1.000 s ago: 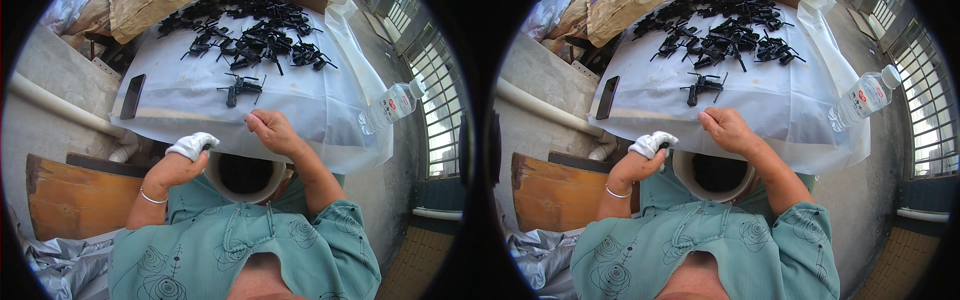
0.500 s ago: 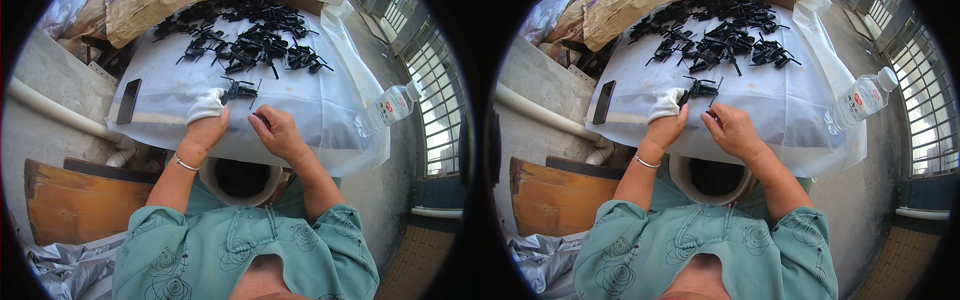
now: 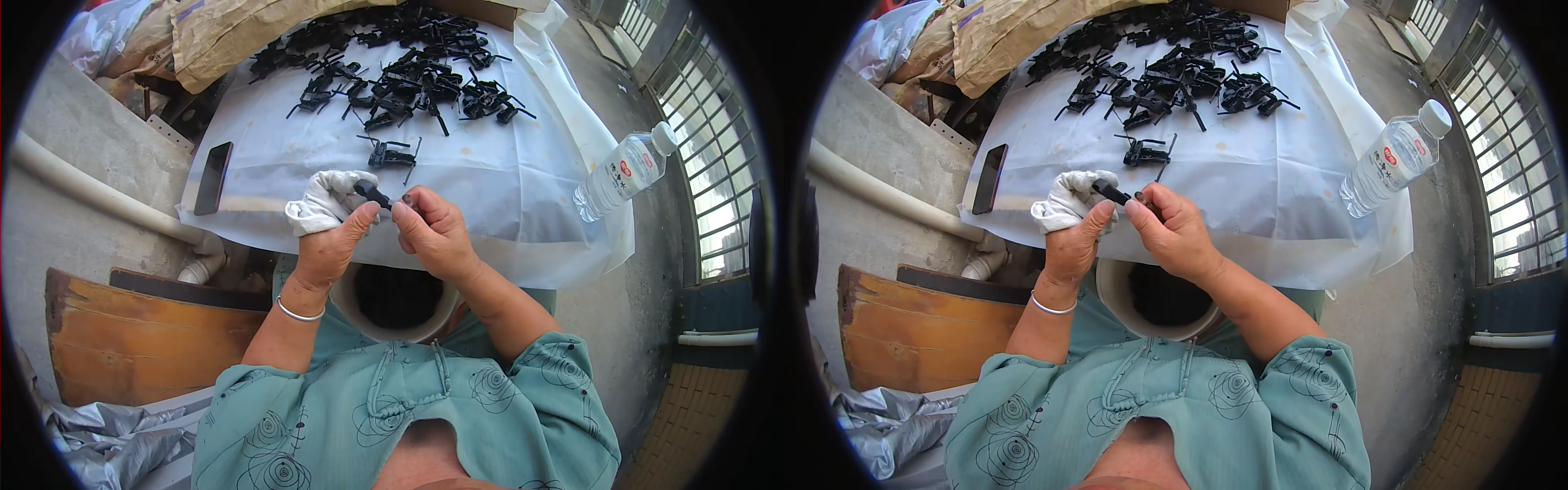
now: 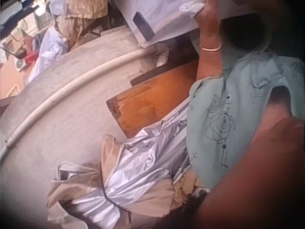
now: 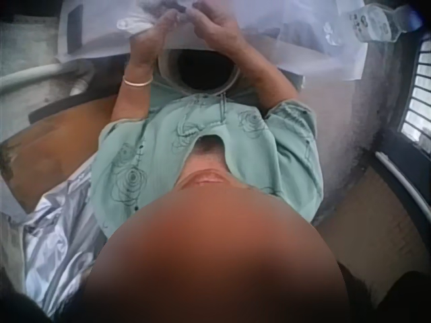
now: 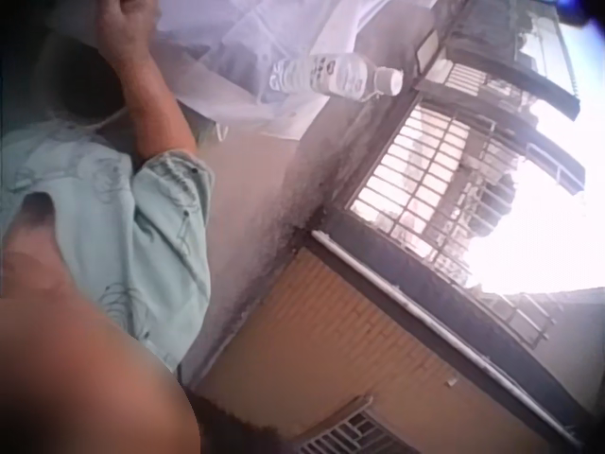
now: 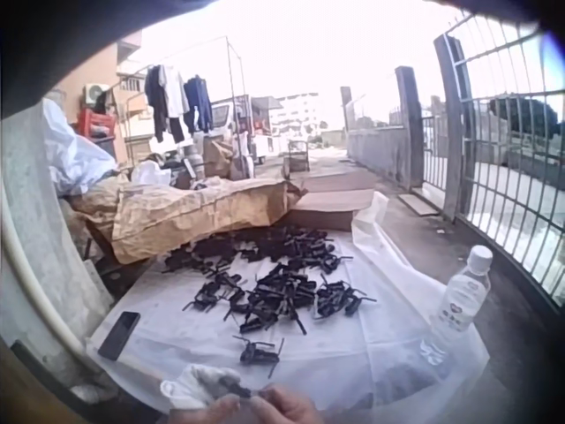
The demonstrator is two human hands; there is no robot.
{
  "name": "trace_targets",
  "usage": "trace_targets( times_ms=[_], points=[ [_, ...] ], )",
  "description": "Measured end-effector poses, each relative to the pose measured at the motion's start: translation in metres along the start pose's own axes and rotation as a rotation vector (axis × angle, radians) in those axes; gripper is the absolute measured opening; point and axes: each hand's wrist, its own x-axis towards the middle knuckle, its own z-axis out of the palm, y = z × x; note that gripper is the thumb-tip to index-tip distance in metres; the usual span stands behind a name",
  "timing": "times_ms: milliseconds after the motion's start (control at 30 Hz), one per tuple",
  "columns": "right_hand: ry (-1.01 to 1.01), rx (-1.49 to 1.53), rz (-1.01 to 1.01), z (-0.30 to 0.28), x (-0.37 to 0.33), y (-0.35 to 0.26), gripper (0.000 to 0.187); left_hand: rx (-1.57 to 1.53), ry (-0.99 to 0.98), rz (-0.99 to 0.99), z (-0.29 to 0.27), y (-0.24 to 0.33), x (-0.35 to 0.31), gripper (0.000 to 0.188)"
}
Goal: Cleaning and inspecting small black plastic parts with a cloth before placing them in a container.
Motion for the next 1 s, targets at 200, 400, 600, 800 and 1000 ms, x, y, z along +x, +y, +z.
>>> trace_targets(
  times_ms=[200,400,600,800,1000],
  points=[
    [-0.182,-0.56,-0.565,0.001,-0.001,-0.009,0.004,0.122,0.024,-0.01,0.006,-0.013,0.0,0.026],
    [0.134,-0.684,-0.502,-0.006,0.004,-0.014,0.012,0.092,-0.211,-0.177,0.013,0.0,-0.007,0.026],
    [0.034,-0.512,-0.229,-0.016,0.005,-0.019,0.013,0.38,-0.09,-0.101,0.01,-0.003,-0.004,0.029],
    [-0.022,-0.723,-0.287,-0.008,0.004,-0.011,0.027,0.815,-0.124,0.194,0.017,-0.002,-0.006,0.03],
    [0.078,-0.713,-0.249,-0.004,0.007,0.008,0.027,0.839,-0.09,0.305,0.013,-0.013,-0.009,0.031]
  ],
)
